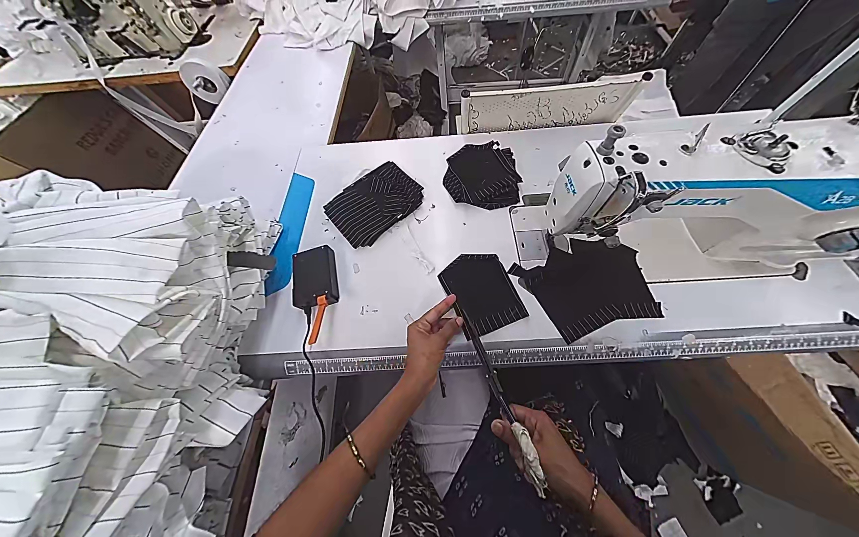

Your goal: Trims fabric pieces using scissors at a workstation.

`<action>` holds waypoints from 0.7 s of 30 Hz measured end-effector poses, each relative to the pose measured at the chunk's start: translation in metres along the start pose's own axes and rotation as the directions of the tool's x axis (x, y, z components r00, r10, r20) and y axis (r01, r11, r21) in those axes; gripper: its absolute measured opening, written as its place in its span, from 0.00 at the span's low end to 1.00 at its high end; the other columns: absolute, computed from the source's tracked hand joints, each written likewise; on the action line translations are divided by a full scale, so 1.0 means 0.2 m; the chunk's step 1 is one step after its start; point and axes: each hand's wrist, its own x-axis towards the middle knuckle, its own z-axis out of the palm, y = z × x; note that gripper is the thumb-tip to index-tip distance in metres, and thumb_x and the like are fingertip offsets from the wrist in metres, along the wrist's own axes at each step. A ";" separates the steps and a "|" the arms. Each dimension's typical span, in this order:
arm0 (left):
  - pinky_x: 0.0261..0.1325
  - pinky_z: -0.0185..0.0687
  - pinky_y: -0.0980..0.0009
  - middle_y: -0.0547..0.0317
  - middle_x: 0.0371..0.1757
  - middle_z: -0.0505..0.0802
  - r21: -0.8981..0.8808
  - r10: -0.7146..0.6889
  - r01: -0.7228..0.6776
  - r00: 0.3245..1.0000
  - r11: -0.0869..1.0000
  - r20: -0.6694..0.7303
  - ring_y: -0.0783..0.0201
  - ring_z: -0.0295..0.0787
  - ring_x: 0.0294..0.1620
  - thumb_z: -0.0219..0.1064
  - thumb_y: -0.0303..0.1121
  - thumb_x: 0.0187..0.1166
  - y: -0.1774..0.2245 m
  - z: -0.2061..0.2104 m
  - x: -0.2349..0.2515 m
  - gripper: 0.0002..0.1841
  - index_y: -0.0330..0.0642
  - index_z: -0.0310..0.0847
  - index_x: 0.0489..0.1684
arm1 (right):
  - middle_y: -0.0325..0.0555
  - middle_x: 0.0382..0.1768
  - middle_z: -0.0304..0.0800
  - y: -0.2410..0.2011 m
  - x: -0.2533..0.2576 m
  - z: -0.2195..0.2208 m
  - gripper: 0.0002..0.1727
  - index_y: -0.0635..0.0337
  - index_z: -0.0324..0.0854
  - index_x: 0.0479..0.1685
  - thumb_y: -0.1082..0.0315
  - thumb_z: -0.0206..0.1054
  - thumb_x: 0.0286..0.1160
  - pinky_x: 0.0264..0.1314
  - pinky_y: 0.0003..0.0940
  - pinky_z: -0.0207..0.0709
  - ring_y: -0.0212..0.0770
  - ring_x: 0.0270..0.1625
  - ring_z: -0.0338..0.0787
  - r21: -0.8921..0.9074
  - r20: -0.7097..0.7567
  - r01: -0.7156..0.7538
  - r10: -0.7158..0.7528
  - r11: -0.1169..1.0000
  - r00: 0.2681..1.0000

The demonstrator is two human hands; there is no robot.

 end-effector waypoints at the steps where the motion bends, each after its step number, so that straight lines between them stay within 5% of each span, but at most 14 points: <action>1: 0.53 0.88 0.74 0.47 0.65 0.91 0.004 0.006 -0.006 1.000 1.000 0.000 0.70 0.92 0.43 0.66 0.15 0.77 0.00 0.00 0.00 0.23 0.26 0.77 0.73 | 0.27 0.13 0.76 -0.01 0.00 0.01 0.20 0.49 0.76 0.28 0.45 0.73 0.74 0.20 0.21 0.74 0.25 0.14 0.77 0.029 0.010 -0.004 0.004 1.000 1.000; 6: 0.53 0.88 0.74 0.50 0.66 0.91 0.050 0.054 -0.057 0.996 0.997 0.064 0.73 0.92 0.41 0.67 0.14 0.74 -0.02 -0.01 0.00 0.27 0.26 0.74 0.77 | 0.26 0.17 0.73 -0.06 0.04 -0.01 0.22 0.49 0.74 0.34 0.41 0.72 0.73 0.24 0.21 0.72 0.23 0.17 0.75 -0.036 0.054 -0.021 0.023 0.999 0.998; 13: 0.51 0.89 0.75 0.49 0.69 0.89 0.080 0.114 -0.124 0.986 0.989 0.121 0.74 0.92 0.39 0.68 0.14 0.73 -0.04 -0.03 0.01 0.33 0.28 0.66 0.83 | 0.27 0.13 0.73 -0.03 0.03 0.00 0.21 0.49 0.76 0.26 0.44 0.72 0.74 0.20 0.22 0.69 0.24 0.15 0.74 -0.054 -0.010 0.006 -0.006 0.999 1.000; 17: 0.40 0.85 0.77 0.55 0.43 0.95 0.179 0.077 -0.110 0.980 0.978 0.183 0.75 0.87 0.26 0.70 0.16 0.71 -0.01 -0.05 0.04 0.42 0.31 0.54 0.90 | 0.27 0.14 0.74 -0.08 0.03 0.00 0.20 0.49 0.76 0.29 0.45 0.71 0.76 0.20 0.20 0.69 0.23 0.14 0.74 0.026 0.022 -0.011 0.010 1.000 1.000; 21: 0.36 0.84 0.78 0.57 0.36 0.94 0.255 0.021 -0.102 0.953 0.961 0.303 0.76 0.84 0.22 0.71 0.19 0.71 0.01 -0.08 0.07 0.50 0.33 0.37 0.94 | 0.27 0.15 0.71 -0.14 0.07 -0.01 0.21 0.50 0.73 0.31 0.44 0.68 0.78 0.19 0.20 0.67 0.23 0.15 0.72 0.049 0.079 -0.037 0.033 0.998 0.996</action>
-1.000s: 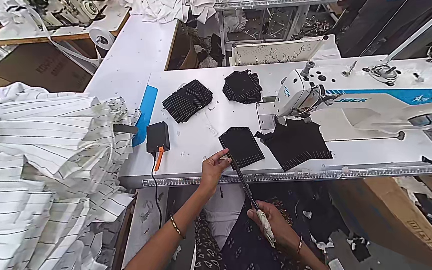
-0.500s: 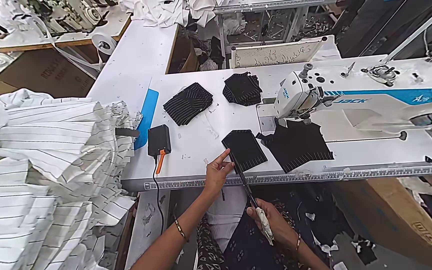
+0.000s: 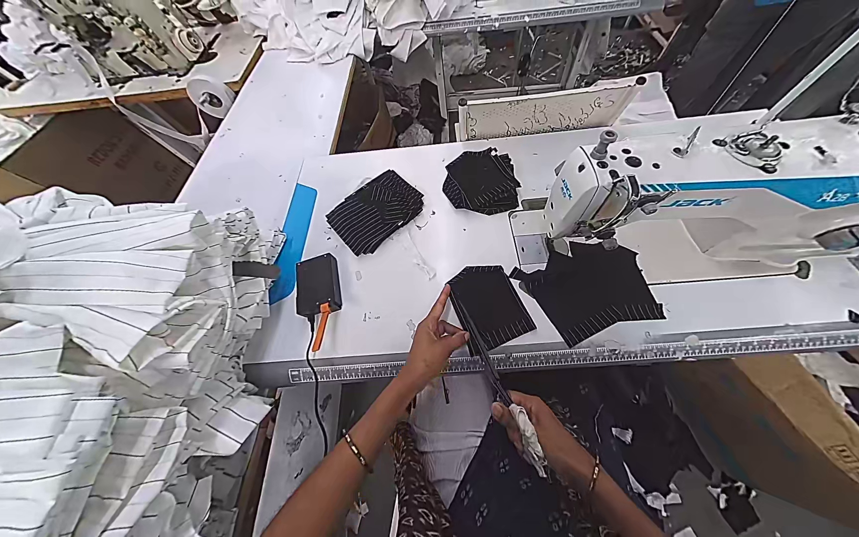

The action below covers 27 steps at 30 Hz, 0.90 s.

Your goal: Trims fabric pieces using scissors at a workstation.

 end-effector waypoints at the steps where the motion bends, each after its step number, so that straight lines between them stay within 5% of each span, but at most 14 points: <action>1: 0.37 0.85 0.78 0.57 0.37 0.94 0.004 0.000 -0.001 1.000 1.000 0.017 0.76 0.85 0.22 0.71 0.18 0.70 0.00 -0.01 0.00 0.52 0.33 0.35 0.94 | 0.27 0.14 0.71 0.00 0.01 0.00 0.21 0.50 0.73 0.31 0.44 0.69 0.78 0.19 0.20 0.67 0.23 0.14 0.72 -0.007 0.000 0.003 -0.003 1.000 1.000; 6: 0.41 0.87 0.79 0.45 0.78 0.80 0.038 0.018 -0.021 0.996 0.999 0.086 0.77 0.88 0.29 0.71 0.18 0.71 0.00 -0.03 0.02 0.54 0.35 0.29 0.95 | 0.28 0.13 0.73 0.02 0.00 0.02 0.16 0.51 0.75 0.30 0.51 0.69 0.80 0.17 0.18 0.68 0.23 0.13 0.73 0.062 -0.030 0.024 -0.022 0.998 0.999; 8: 0.38 0.87 0.78 0.45 0.75 0.82 0.044 0.008 -0.011 0.997 0.999 0.077 0.77 0.87 0.27 0.72 0.18 0.69 0.00 -0.03 0.02 0.55 0.36 0.29 0.95 | 0.28 0.13 0.73 0.02 0.01 0.03 0.16 0.51 0.75 0.29 0.52 0.70 0.80 0.17 0.18 0.67 0.23 0.13 0.73 0.105 -0.022 0.029 -0.027 0.994 0.999; 11: 0.38 0.86 0.80 0.44 0.83 0.73 0.069 0.003 -0.012 0.991 0.998 0.130 0.79 0.87 0.28 0.71 0.18 0.71 0.00 -0.03 0.02 0.56 0.39 0.26 0.95 | 0.28 0.14 0.72 -0.02 0.03 0.02 0.18 0.50 0.74 0.29 0.49 0.68 0.81 0.17 0.18 0.68 0.23 0.14 0.73 0.131 0.008 0.017 -0.018 0.991 1.000; 15: 0.35 0.84 0.80 0.45 0.77 0.78 0.087 0.011 -0.024 0.989 0.996 0.150 0.79 0.84 0.25 0.71 0.18 0.70 0.00 -0.02 0.00 0.56 0.38 0.25 0.95 | 0.29 0.14 0.72 -0.05 0.06 0.02 0.18 0.51 0.74 0.30 0.50 0.68 0.81 0.18 0.19 0.67 0.24 0.13 0.72 0.066 -0.018 0.009 -0.008 0.998 1.000; 18: 0.37 0.85 0.81 0.45 0.91 0.61 0.096 0.020 -0.038 0.984 0.995 0.178 0.82 0.84 0.27 0.71 0.18 0.71 0.01 -0.03 0.00 0.57 0.39 0.24 0.95 | 0.29 0.13 0.73 -0.04 0.06 0.02 0.16 0.52 0.75 0.30 0.53 0.69 0.81 0.16 0.19 0.67 0.24 0.12 0.72 0.066 -0.050 0.020 -0.016 0.998 0.999; 22: 0.35 0.85 0.80 0.44 0.72 0.81 0.116 -0.016 -0.002 0.987 0.993 0.157 0.78 0.84 0.25 0.71 0.18 0.71 0.01 -0.02 0.00 0.57 0.39 0.22 0.95 | 0.30 0.13 0.73 -0.05 0.06 0.03 0.17 0.52 0.74 0.29 0.53 0.69 0.82 0.16 0.19 0.67 0.24 0.12 0.72 0.097 -0.067 0.032 -0.026 0.995 0.997; 24: 0.35 0.84 0.80 0.43 0.79 0.75 0.113 -0.005 -0.013 0.986 0.993 0.164 0.80 0.84 0.25 0.71 0.18 0.70 0.01 -0.01 0.00 0.58 0.39 0.23 0.95 | 0.29 0.13 0.72 -0.09 0.08 0.03 0.18 0.52 0.74 0.29 0.51 0.67 0.82 0.17 0.19 0.67 0.24 0.13 0.72 0.083 -0.064 0.027 -0.022 0.996 0.998; 26: 0.38 0.85 0.81 0.45 0.94 0.54 0.109 0.002 -0.024 0.979 0.994 0.205 0.82 0.85 0.27 0.71 0.18 0.70 0.01 -0.01 0.00 0.58 0.42 0.21 0.95 | 0.29 0.13 0.71 -0.10 0.10 0.02 0.20 0.52 0.75 0.29 0.48 0.68 0.82 0.18 0.19 0.67 0.24 0.13 0.72 0.032 -0.073 0.020 -0.018 0.999 0.997; 27: 0.37 0.85 0.81 0.45 0.94 0.53 0.117 -0.002 -0.024 0.977 0.993 0.211 0.83 0.84 0.27 0.71 0.18 0.70 0.01 -0.02 0.00 0.59 0.42 0.21 0.95 | 0.29 0.13 0.71 -0.10 0.10 0.01 0.21 0.53 0.75 0.29 0.47 0.68 0.81 0.19 0.20 0.67 0.24 0.13 0.71 0.003 -0.084 0.025 -0.025 1.000 0.996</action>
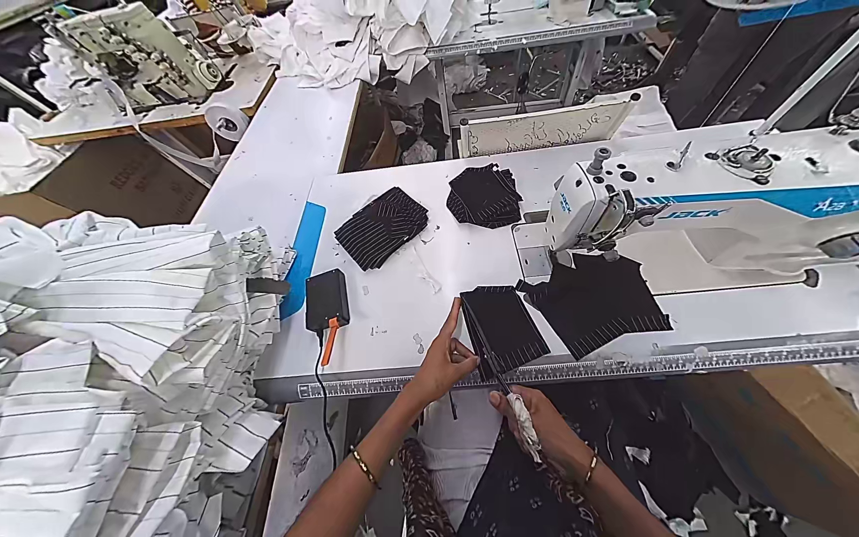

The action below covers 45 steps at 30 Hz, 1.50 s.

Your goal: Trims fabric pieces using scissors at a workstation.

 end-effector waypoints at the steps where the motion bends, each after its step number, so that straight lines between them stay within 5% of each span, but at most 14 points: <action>1: 0.37 0.85 0.81 0.44 0.91 0.60 0.007 -0.005 0.005 1.000 1.000 -0.003 0.82 0.84 0.27 0.71 0.18 0.70 0.00 0.00 0.00 0.58 0.41 0.21 0.95 | 0.29 0.13 0.71 0.00 0.01 -0.01 0.20 0.53 0.76 0.28 0.47 0.69 0.80 0.19 0.21 0.67 0.25 0.13 0.71 -0.020 -0.009 0.009 -0.009 1.000 1.000; 3: 0.35 0.84 0.80 0.42 0.77 0.76 0.017 -0.017 0.017 1.000 1.000 -0.009 0.80 0.84 0.25 0.71 0.18 0.70 0.00 0.00 0.00 0.58 0.38 0.21 0.95 | 0.30 0.13 0.72 0.02 0.01 -0.01 0.19 0.53 0.77 0.29 0.49 0.70 0.79 0.19 0.22 0.67 0.25 0.14 0.71 -0.032 -0.020 0.026 -0.027 0.999 0.999; 6: 0.36 0.85 0.80 0.42 0.76 0.78 0.008 -0.032 0.032 0.999 0.999 -0.013 0.79 0.85 0.25 0.71 0.19 0.71 0.01 0.00 0.00 0.57 0.39 0.22 0.95 | 0.30 0.13 0.73 0.02 0.00 -0.02 0.18 0.53 0.77 0.29 0.50 0.70 0.80 0.18 0.21 0.67 0.25 0.13 0.72 0.005 -0.015 0.030 -0.030 1.000 0.999; 9: 0.38 0.85 0.81 0.41 0.88 0.64 0.025 -0.040 0.039 0.999 0.999 0.011 0.81 0.85 0.28 0.70 0.20 0.72 0.01 0.00 0.00 0.57 0.41 0.21 0.95 | 0.30 0.13 0.72 -0.02 0.01 -0.02 0.19 0.53 0.76 0.30 0.50 0.68 0.82 0.17 0.20 0.66 0.24 0.13 0.71 0.021 -0.009 0.012 -0.012 1.000 1.000; 12: 0.38 0.86 0.78 0.42 0.74 0.79 0.055 -0.055 0.055 0.998 0.997 0.005 0.77 0.86 0.26 0.70 0.20 0.71 0.01 0.01 0.00 0.56 0.40 0.24 0.95 | 0.30 0.15 0.71 -0.06 0.03 -0.03 0.19 0.53 0.74 0.33 0.48 0.67 0.82 0.19 0.20 0.67 0.24 0.14 0.71 -0.022 0.005 -0.007 0.007 1.000 1.000; 19: 0.37 0.85 0.80 0.47 0.96 0.48 0.045 0.005 -0.004 1.000 0.999 -0.003 0.83 0.83 0.28 0.69 0.18 0.71 0.00 0.01 -0.02 0.53 0.43 0.32 0.97 | 0.31 0.14 0.73 -0.01 0.06 -0.06 0.20 0.53 0.75 0.29 0.50 0.73 0.77 0.19 0.23 0.69 0.26 0.14 0.73 -0.059 -0.086 0.054 -0.059 0.997 0.995; 25: 0.39 0.84 0.72 0.45 0.84 0.72 0.210 -0.007 0.014 0.999 0.978 -0.036 0.69 0.86 0.37 0.68 0.19 0.67 0.06 0.02 -0.05 0.35 0.42 0.72 0.82 | 0.30 0.15 0.74 -0.04 0.02 -0.16 0.18 0.58 0.80 0.31 0.53 0.75 0.71 0.25 0.24 0.68 0.23 0.18 0.73 -0.396 -0.398 0.207 -0.370 0.895 0.840; 29: 0.43 0.85 0.67 0.46 0.78 0.79 0.306 -0.111 0.102 0.994 0.947 0.011 0.65 0.87 0.40 0.68 0.20 0.68 0.18 -0.01 -0.05 0.33 0.44 0.74 0.81 | 0.30 0.14 0.74 -0.03 0.05 -0.27 0.21 0.61 0.80 0.30 0.50 0.74 0.67 0.21 0.22 0.66 0.21 0.16 0.71 -0.532 -0.430 0.302 -0.560 0.791 0.708; 33: 0.54 0.85 0.62 0.44 0.69 0.86 0.288 -0.135 0.155 0.987 0.945 -0.087 0.59 0.89 0.50 0.64 0.23 0.75 0.14 -0.05 0.02 0.21 0.38 0.83 0.68 | 0.30 0.14 0.77 0.02 0.07 -0.32 0.18 0.61 0.80 0.28 0.54 0.75 0.65 0.21 0.19 0.66 0.18 0.16 0.72 -0.540 -0.390 0.388 -0.631 0.747 0.671; 35: 0.60 0.88 0.62 0.44 0.63 0.91 0.242 -0.127 0.163 0.979 0.957 -0.157 0.58 0.93 0.51 0.70 0.28 0.79 0.13 -0.03 0.08 0.18 0.33 0.83 0.65 | 0.31 0.13 0.77 0.05 0.09 -0.33 0.19 0.61 0.79 0.26 0.53 0.76 0.64 0.20 0.18 0.65 0.18 0.16 0.71 -0.578 -0.369 0.419 -0.683 0.700 0.631; 38: 0.55 0.88 0.60 0.44 0.52 0.93 0.349 -0.094 0.161 0.975 0.923 -0.200 0.56 0.93 0.43 0.67 0.25 0.79 0.21 -0.01 0.20 0.24 0.30 0.74 0.75 | 0.35 0.13 0.77 0.04 0.08 -0.32 0.22 0.64 0.79 0.25 0.52 0.77 0.64 0.21 0.21 0.66 0.22 0.16 0.72 -0.631 -0.357 0.407 -0.713 0.661 0.604; 40: 0.59 0.84 0.58 0.41 0.52 0.93 0.476 -0.091 0.153 0.985 0.866 -0.149 0.52 0.92 0.47 0.63 0.26 0.82 0.29 -0.01 0.28 0.24 0.29 0.74 0.77 | 0.36 0.14 0.78 0.04 0.08 -0.32 0.20 0.65 0.79 0.26 0.56 0.77 0.64 0.22 0.21 0.67 0.22 0.17 0.73 -0.616 -0.355 0.414 -0.705 0.670 0.614; 43: 0.62 0.83 0.57 0.39 0.50 0.91 0.539 -0.018 0.066 0.995 0.839 -0.094 0.50 0.90 0.52 0.61 0.30 0.84 0.37 0.00 0.34 0.14 0.29 0.88 0.55 | 0.36 0.15 0.81 0.05 0.07 -0.33 0.16 0.66 0.79 0.28 0.61 0.76 0.63 0.24 0.20 0.71 0.21 0.18 0.77 -0.565 -0.376 0.422 -0.676 0.709 0.633; 45: 0.60 0.84 0.56 0.39 0.47 0.92 0.517 0.110 -0.034 0.987 0.856 -0.118 0.50 0.92 0.50 0.60 0.31 0.84 0.44 -0.02 0.37 0.14 0.28 0.86 0.52 | 0.35 0.16 0.82 0.04 0.07 -0.33 0.15 0.66 0.79 0.28 0.62 0.76 0.64 0.25 0.20 0.72 0.20 0.19 0.78 -0.513 -0.396 0.430 -0.649 0.743 0.649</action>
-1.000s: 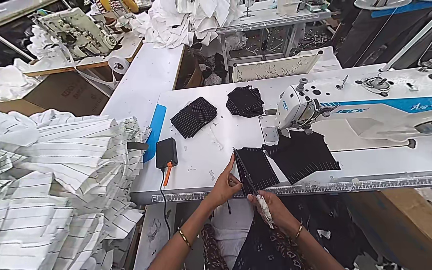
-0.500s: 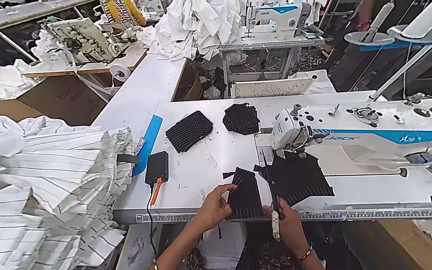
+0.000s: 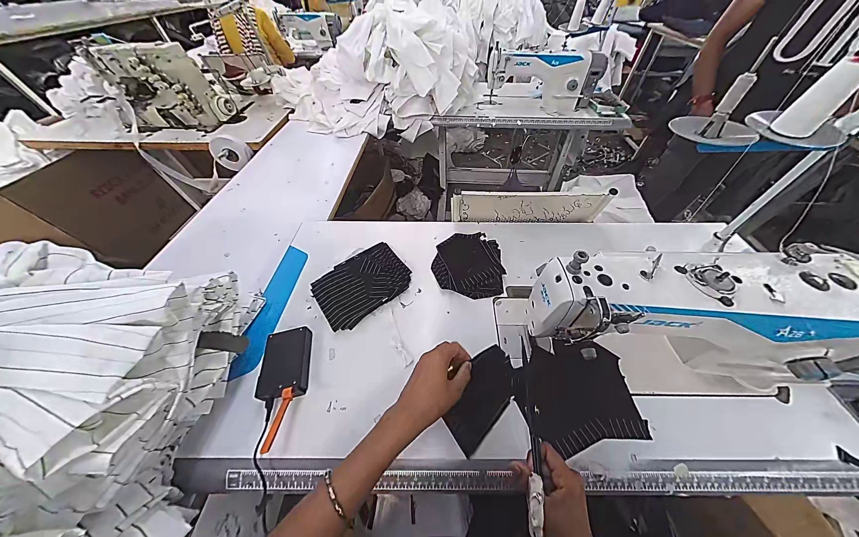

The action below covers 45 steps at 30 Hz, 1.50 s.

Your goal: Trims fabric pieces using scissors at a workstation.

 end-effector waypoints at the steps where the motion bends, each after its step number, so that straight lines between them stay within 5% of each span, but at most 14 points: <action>1: 0.56 0.84 0.55 0.39 0.44 0.92 -0.008 0.037 -0.037 0.998 0.999 -0.052 0.50 0.91 0.47 0.58 0.31 0.86 0.03 -0.03 0.03 0.15 0.28 0.84 0.54 | 0.33 0.16 0.81 0.00 0.00 0.00 0.15 0.65 0.78 0.28 0.63 0.76 0.65 0.25 0.19 0.72 0.18 0.19 0.77 0.026 0.000 -0.019 0.019 0.999 1.000; 5: 0.52 0.84 0.52 0.39 0.42 0.92 0.010 0.139 -0.141 0.959 0.990 -0.247 0.49 0.91 0.41 0.51 0.32 0.92 0.19 -0.21 0.30 0.18 0.25 0.75 0.67 | 0.30 0.15 0.79 -0.02 0.01 0.01 0.14 0.65 0.77 0.26 0.65 0.75 0.66 0.25 0.16 0.70 0.16 0.19 0.75 0.061 -0.027 -0.026 0.028 0.998 0.999; 7: 0.50 0.82 0.55 0.42 0.39 0.90 -0.155 0.115 -0.187 0.916 0.970 -0.384 0.54 0.87 0.38 0.52 0.31 0.92 0.24 -0.27 0.48 0.17 0.25 0.73 0.67 | 0.30 0.15 0.79 -0.02 0.01 0.01 0.14 0.64 0.77 0.26 0.65 0.75 0.66 0.25 0.17 0.69 0.16 0.19 0.75 0.054 -0.036 -0.022 0.024 0.998 0.999; 10: 0.46 0.78 0.64 0.51 0.37 0.89 -0.532 -0.114 -0.204 0.856 0.822 -0.505 0.66 0.83 0.35 0.51 0.34 0.94 0.22 -0.25 0.76 0.15 0.32 0.71 0.67 | 0.32 0.15 0.79 -0.01 0.00 0.01 0.15 0.65 0.78 0.25 0.64 0.76 0.66 0.24 0.17 0.69 0.16 0.19 0.75 0.045 -0.048 0.003 -0.001 0.999 0.999; 15: 0.70 0.74 0.49 0.29 0.67 0.83 -0.678 -0.422 0.066 0.825 0.732 -0.376 0.44 0.81 0.67 0.51 0.31 0.93 -0.10 -0.05 1.08 0.20 0.23 0.69 0.73 | 0.34 0.15 0.80 0.02 0.00 0.03 0.16 0.66 0.77 0.25 0.63 0.77 0.65 0.24 0.20 0.70 0.19 0.18 0.75 0.037 -0.055 0.019 -0.017 0.999 0.998; 19: 0.76 0.75 0.50 0.27 0.71 0.83 -0.623 -0.429 0.163 0.850 0.765 -0.304 0.42 0.82 0.72 0.64 0.26 0.85 -0.18 0.00 1.12 0.26 0.24 0.64 0.79 | 0.34 0.15 0.79 0.05 0.01 0.03 0.17 0.67 0.77 0.25 0.63 0.77 0.65 0.25 0.19 0.68 0.19 0.18 0.74 0.020 -0.048 0.011 -0.010 1.000 0.999; 23: 0.76 0.74 0.52 0.28 0.73 0.82 -0.641 -0.418 0.107 0.836 0.760 -0.356 0.43 0.81 0.74 0.56 0.20 0.87 -0.14 -0.04 1.08 0.23 0.24 0.64 0.80 | 0.37 0.15 0.78 0.06 0.01 0.03 0.18 0.68 0.76 0.24 0.62 0.76 0.67 0.25 0.19 0.68 0.21 0.18 0.73 -0.011 -0.060 0.068 -0.069 0.998 0.996; 27: 0.77 0.74 0.53 0.27 0.75 0.79 -0.701 -0.441 0.097 0.835 0.707 -0.329 0.44 0.79 0.75 0.63 0.22 0.84 -0.15 -0.02 1.00 0.30 0.23 0.56 0.83 | 0.39 0.15 0.79 0.06 0.00 0.04 0.18 0.69 0.77 0.25 0.62 0.76 0.67 0.25 0.20 0.70 0.23 0.18 0.76 -0.013 -0.062 0.093 -0.093 0.996 0.994; 30: 0.81 0.73 0.56 0.27 0.79 0.76 -0.596 -0.326 0.040 0.866 0.802 -0.380 0.44 0.77 0.80 0.66 0.24 0.82 -0.15 -0.04 0.87 0.34 0.23 0.53 0.85 | 0.40 0.15 0.81 0.03 -0.01 0.04 0.19 0.69 0.78 0.24 0.61 0.76 0.67 0.23 0.21 0.72 0.23 0.18 0.77 -0.027 -0.072 0.093 -0.095 0.995 0.993; 34: 0.82 0.70 0.49 0.29 0.77 0.79 -0.109 -0.106 0.057 0.847 0.992 -0.521 0.39 0.76 0.79 0.64 0.26 0.82 -0.30 -0.21 0.60 0.24 0.23 0.72 0.75 | 0.32 0.14 0.81 0.02 -0.02 0.03 0.15 0.63 0.78 0.24 0.63 0.76 0.66 0.23 0.18 0.73 0.18 0.18 0.77 0.029 -0.074 0.030 -0.028 0.999 0.997; 39: 0.85 0.62 0.43 0.32 0.75 0.83 0.223 -0.225 0.374 0.837 0.900 -0.499 0.37 0.74 0.80 0.68 0.40 0.83 -0.58 -0.50 0.24 0.25 0.29 0.80 0.71 | 0.30 0.15 0.81 0.02 -0.01 0.04 0.15 0.63 0.78 0.24 0.63 0.76 0.66 0.24 0.16 0.72 0.15 0.19 0.77 0.053 -0.086 0.052 -0.048 0.997 0.995; 45: 0.86 0.64 0.49 0.40 0.76 0.84 0.304 -0.212 0.332 0.905 0.893 -0.368 0.45 0.75 0.83 0.61 0.37 0.88 -0.70 -0.58 0.14 0.19 0.32 0.85 0.65 | 0.25 0.13 0.75 0.02 0.01 0.05 0.15 0.56 0.76 0.23 0.60 0.74 0.67 0.21 0.16 0.67 0.15 0.17 0.72 0.058 -0.114 0.019 -0.012 0.998 0.993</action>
